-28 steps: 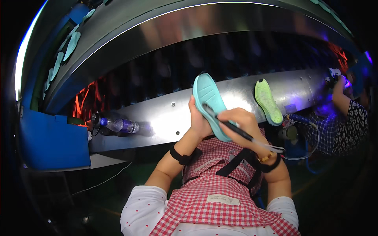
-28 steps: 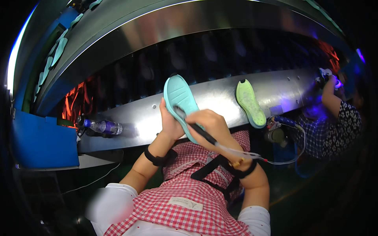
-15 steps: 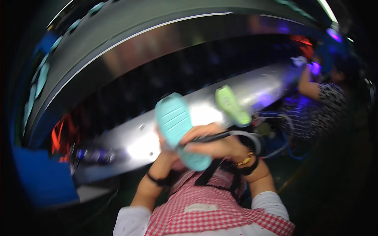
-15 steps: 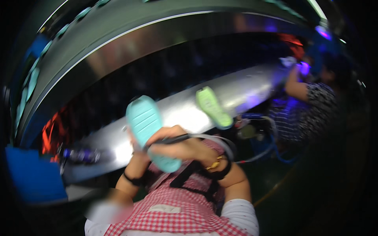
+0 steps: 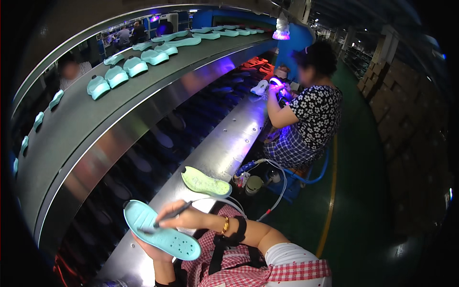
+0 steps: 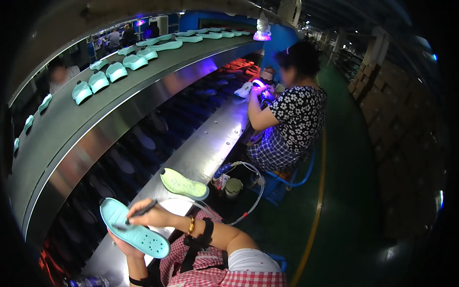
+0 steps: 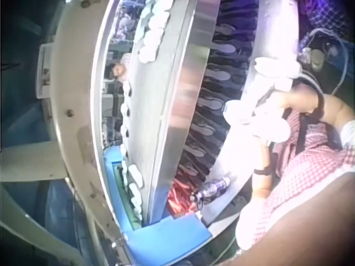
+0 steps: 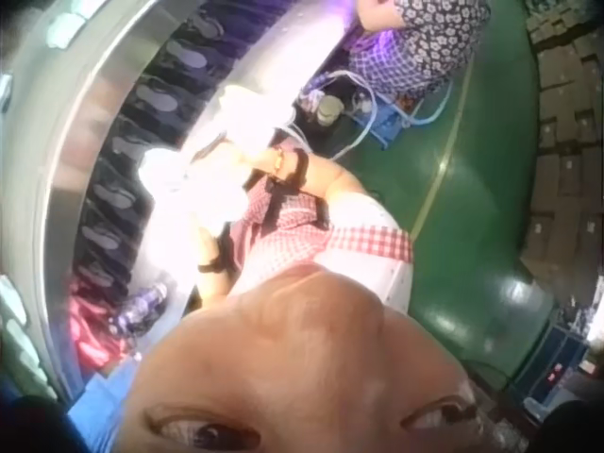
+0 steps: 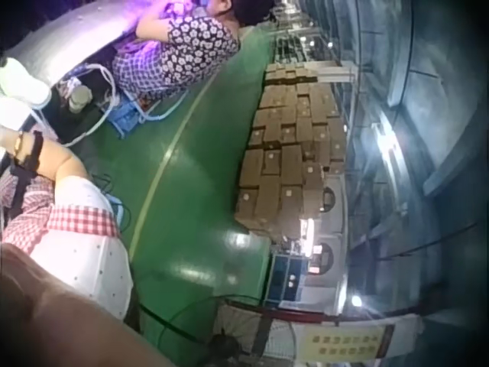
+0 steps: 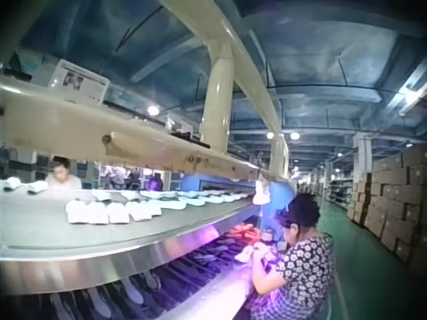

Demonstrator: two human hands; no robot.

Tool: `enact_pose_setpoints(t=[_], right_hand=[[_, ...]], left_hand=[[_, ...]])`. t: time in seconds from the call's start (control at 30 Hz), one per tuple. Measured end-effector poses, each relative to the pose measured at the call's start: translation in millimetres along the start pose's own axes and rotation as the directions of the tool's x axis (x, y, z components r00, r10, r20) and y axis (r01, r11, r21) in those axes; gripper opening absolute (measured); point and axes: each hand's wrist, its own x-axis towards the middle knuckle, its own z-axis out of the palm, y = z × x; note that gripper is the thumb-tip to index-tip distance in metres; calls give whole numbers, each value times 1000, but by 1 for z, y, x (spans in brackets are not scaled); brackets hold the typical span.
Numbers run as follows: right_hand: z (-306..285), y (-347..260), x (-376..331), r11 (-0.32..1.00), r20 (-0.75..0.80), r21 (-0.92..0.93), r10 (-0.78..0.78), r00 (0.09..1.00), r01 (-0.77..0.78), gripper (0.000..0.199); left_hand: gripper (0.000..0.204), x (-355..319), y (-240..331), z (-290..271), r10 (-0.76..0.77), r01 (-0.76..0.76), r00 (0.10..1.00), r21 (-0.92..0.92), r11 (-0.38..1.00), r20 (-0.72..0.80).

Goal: Applying glue to the interior of turquoise shoe soles using a brush.

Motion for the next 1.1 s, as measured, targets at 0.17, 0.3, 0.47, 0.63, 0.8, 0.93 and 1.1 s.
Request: enact_pose_setpoints(t=[0.17, 0.3, 0.47, 0.63, 0.8, 0.93, 1.1], right_hand=[[7, -6, -5, 990, 190, 139, -63, 980, 37, 17], [3, -6, 6, 998, 35, 25, 59, 998, -60, 18], [0, -18, -4, 984, 217, 5, -176, 960, 180, 18], [-6, -27, -10, 982, 193, -151, -80, 978, 110, 17], [-3, -27, -6, 996, 140, -43, -73, 988, 79, 18], [-2, -31, -5, 953, 438, -94, -220, 872, 288, 21], [-6, -19, -5, 925, 165, -256, -245, 955, 281, 19]], left_hand=[[63, -6, 1, 7, 178, -185, 944, 1, 983, -278], [71, -6, 7, 1, 5, -24, 989, 129, 991, 146], [60, -4, 0, -5, 433, -469, 883, 267, 842, 184], [79, 0, 10, 23, 124, -112, 973, 73, 991, -194], [86, 1, 19, 25, 330, -292, 928, 211, 933, -173], [83, -1, 36, 17, 422, -413, 906, 155, 898, -30], [88, 0, 43, 30, 448, -425, 871, 146, 893, -201]])
